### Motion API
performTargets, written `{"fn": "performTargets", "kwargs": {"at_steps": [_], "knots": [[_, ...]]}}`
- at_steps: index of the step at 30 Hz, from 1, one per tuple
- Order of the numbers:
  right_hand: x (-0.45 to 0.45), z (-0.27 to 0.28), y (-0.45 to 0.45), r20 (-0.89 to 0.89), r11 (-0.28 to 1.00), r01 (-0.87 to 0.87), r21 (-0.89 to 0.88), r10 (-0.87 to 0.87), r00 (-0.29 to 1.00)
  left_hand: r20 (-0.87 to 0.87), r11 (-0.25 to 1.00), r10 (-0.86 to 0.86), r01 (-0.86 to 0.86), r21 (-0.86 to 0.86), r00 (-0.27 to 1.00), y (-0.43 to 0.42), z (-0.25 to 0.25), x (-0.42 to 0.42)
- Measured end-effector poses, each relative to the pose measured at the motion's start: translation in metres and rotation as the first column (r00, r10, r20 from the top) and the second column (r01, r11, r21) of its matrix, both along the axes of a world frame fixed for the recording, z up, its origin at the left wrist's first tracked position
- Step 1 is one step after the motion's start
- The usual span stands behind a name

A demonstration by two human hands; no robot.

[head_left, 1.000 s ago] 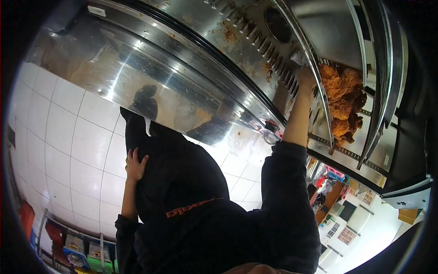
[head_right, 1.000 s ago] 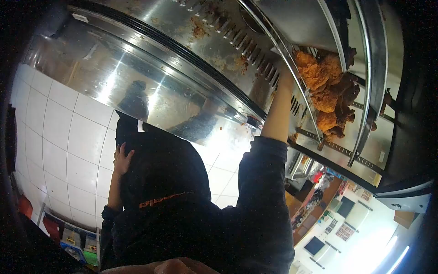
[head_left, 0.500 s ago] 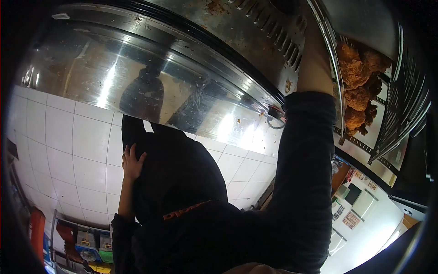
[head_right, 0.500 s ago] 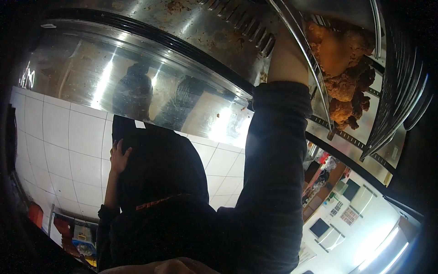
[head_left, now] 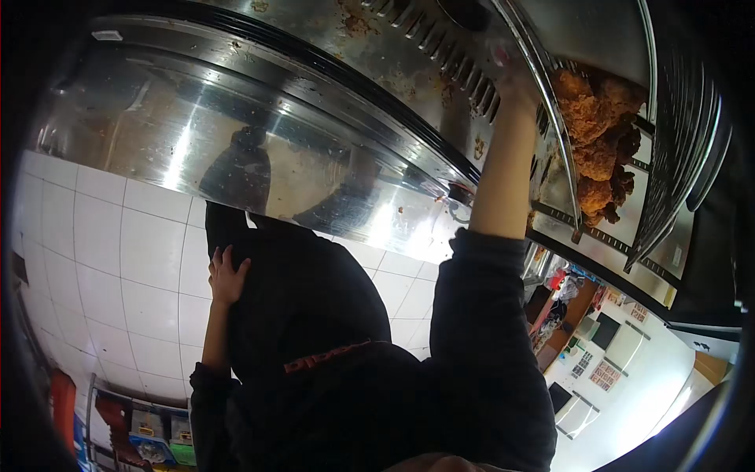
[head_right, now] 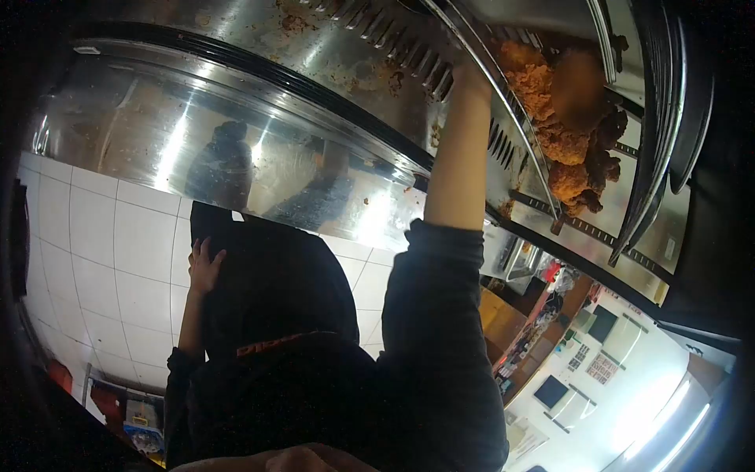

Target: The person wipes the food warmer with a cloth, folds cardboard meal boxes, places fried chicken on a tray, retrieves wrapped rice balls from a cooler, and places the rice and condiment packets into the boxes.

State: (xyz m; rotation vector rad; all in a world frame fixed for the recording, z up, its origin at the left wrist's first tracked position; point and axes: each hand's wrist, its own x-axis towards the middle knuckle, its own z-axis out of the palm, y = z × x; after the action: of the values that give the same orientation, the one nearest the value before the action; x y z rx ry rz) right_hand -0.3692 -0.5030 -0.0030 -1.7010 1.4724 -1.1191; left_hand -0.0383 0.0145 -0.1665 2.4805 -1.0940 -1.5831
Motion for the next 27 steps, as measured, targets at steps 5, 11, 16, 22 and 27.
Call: {"fn": "performTargets", "kwargs": {"at_steps": [5, 11, 16, 22, 27], "knots": [[0.089, 0.073, 0.085, -0.494, 0.999, 0.042, 0.029, -0.022, 0.869, 0.014, 0.999, 0.049, -0.049, -0.021, 0.999, 0.006, -0.001, 0.003], [0.058, 0.044, 0.019, -0.821, 0.999, 0.038, -0.003, -0.024, 0.571, 0.014, 0.999, 0.043, -0.043, -0.006, 0.999, 0.008, 0.003, 0.004], [0.014, 0.008, 0.018, -0.411, 0.930, -0.268, -0.251, 0.148, 0.899, 0.023, 0.994, 0.104, -0.104, -0.024, 0.994, 0.017, -0.002, 0.005], [0.086, 0.052, 0.040, -0.922, 0.993, 0.030, -0.115, -0.118, 0.369, 0.007, 0.995, 0.082, -0.082, -0.063, 0.997, 0.008, -0.001, 0.007], [0.096, 0.088, 0.083, -0.746, 0.991, -0.121, 0.059, 0.125, 0.654, 0.013, 0.991, 0.125, -0.124, -0.051, 0.992, 0.018, -0.004, 0.009]]}}
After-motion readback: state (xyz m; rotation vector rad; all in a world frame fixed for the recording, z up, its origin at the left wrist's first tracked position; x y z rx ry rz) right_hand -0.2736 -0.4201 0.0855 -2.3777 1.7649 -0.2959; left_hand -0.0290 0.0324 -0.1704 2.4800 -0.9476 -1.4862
